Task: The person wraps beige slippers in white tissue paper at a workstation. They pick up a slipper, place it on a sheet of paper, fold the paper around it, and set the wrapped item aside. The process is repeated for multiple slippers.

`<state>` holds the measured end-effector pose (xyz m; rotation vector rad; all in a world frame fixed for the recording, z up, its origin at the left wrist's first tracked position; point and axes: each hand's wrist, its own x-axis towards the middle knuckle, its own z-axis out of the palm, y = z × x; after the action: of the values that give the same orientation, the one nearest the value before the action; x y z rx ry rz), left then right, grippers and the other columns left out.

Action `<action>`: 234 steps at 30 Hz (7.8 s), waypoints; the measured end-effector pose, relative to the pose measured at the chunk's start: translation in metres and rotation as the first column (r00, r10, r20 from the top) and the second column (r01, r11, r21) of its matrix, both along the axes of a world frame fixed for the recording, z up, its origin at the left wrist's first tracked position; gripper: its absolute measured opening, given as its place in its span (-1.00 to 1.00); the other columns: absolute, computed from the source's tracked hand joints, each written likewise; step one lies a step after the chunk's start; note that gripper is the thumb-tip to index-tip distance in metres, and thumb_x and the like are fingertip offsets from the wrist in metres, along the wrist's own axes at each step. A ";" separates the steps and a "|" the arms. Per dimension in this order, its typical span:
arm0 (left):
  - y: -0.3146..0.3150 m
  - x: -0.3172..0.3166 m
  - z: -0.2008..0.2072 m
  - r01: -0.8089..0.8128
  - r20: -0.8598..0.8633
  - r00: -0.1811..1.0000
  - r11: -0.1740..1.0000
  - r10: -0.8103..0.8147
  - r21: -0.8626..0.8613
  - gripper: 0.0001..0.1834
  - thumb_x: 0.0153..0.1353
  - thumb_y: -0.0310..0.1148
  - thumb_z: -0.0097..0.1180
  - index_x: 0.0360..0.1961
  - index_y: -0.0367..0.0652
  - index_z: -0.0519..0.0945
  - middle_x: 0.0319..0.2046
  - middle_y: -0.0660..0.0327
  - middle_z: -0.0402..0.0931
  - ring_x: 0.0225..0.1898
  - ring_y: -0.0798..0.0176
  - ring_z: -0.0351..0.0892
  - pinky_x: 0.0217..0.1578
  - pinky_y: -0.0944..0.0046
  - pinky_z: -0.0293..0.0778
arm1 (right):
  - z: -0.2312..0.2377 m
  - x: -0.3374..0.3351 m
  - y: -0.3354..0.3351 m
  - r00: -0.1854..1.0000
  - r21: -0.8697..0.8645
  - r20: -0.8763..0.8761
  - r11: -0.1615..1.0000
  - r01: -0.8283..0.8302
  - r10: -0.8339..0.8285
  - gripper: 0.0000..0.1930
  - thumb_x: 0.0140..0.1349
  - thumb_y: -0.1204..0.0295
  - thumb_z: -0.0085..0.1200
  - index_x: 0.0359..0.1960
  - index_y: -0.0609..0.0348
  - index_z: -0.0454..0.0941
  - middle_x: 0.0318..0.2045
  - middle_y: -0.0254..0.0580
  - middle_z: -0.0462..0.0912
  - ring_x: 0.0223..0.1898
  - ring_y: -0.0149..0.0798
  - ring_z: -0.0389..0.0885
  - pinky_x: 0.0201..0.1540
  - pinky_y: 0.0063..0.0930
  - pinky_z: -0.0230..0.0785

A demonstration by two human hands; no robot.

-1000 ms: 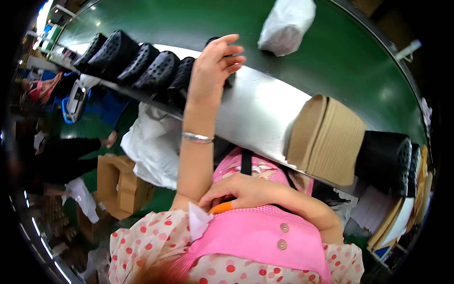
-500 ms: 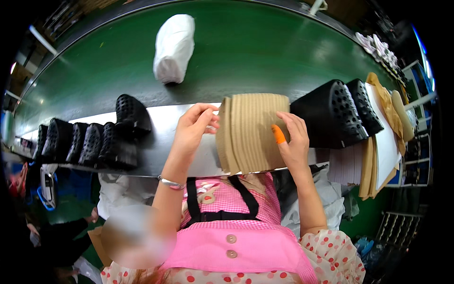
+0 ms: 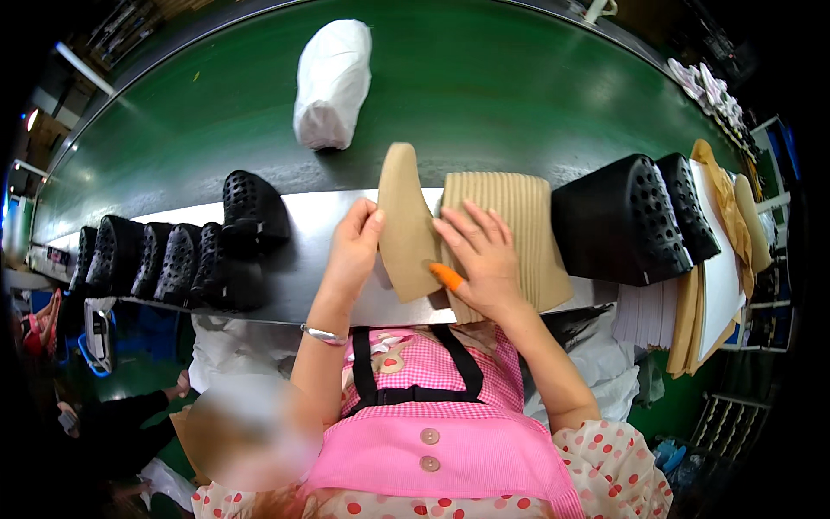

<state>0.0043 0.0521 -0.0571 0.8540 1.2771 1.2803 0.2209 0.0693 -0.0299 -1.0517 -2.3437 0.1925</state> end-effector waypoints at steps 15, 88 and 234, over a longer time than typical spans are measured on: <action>-0.021 -0.069 0.087 -0.251 0.179 0.962 0.925 0.205 0.286 -0.84 0.42 -0.34 -0.04 -0.10 -0.18 0.45 -0.36 0.41 0.49 -0.34 0.60 0.40 -0.35 0.53 0.35 | 0.089 -0.145 -0.110 0.419 -0.572 -0.776 -0.247 -0.782 0.471 -0.83 0.25 0.42 0.16 -0.17 0.20 0.62 -0.34 -0.18 0.65 -0.26 -0.27 0.62 -0.19 -0.47 0.46; -0.215 -0.109 0.041 -0.156 0.350 0.930 0.982 0.109 0.107 -0.47 0.08 -0.08 0.34 -0.11 -0.26 0.48 -0.39 0.21 0.48 -0.38 0.32 0.47 -0.33 0.31 0.42 | 0.171 -0.005 0.028 0.672 -0.326 -0.740 0.856 -0.402 0.034 -0.81 0.13 0.47 0.20 -0.26 0.31 0.55 -0.32 -0.27 0.56 -0.31 -0.46 0.49 -0.20 -0.68 0.28; -0.039 -0.034 0.109 -0.256 0.214 0.958 0.901 0.189 0.350 -0.63 0.39 -0.22 0.06 0.01 -0.33 0.51 -0.15 0.27 0.59 -0.20 0.51 0.52 -0.21 0.49 0.47 | 0.150 -0.118 0.021 0.791 0.220 -0.111 0.791 -0.571 0.602 -0.40 0.19 0.26 0.15 0.25 0.22 0.34 0.26 -0.06 0.38 0.28 -0.06 0.35 0.32 -0.12 0.15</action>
<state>-0.0295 0.0133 0.0517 0.8516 1.0250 1.7846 0.1025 0.0901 0.1199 -0.1723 -2.3993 0.2911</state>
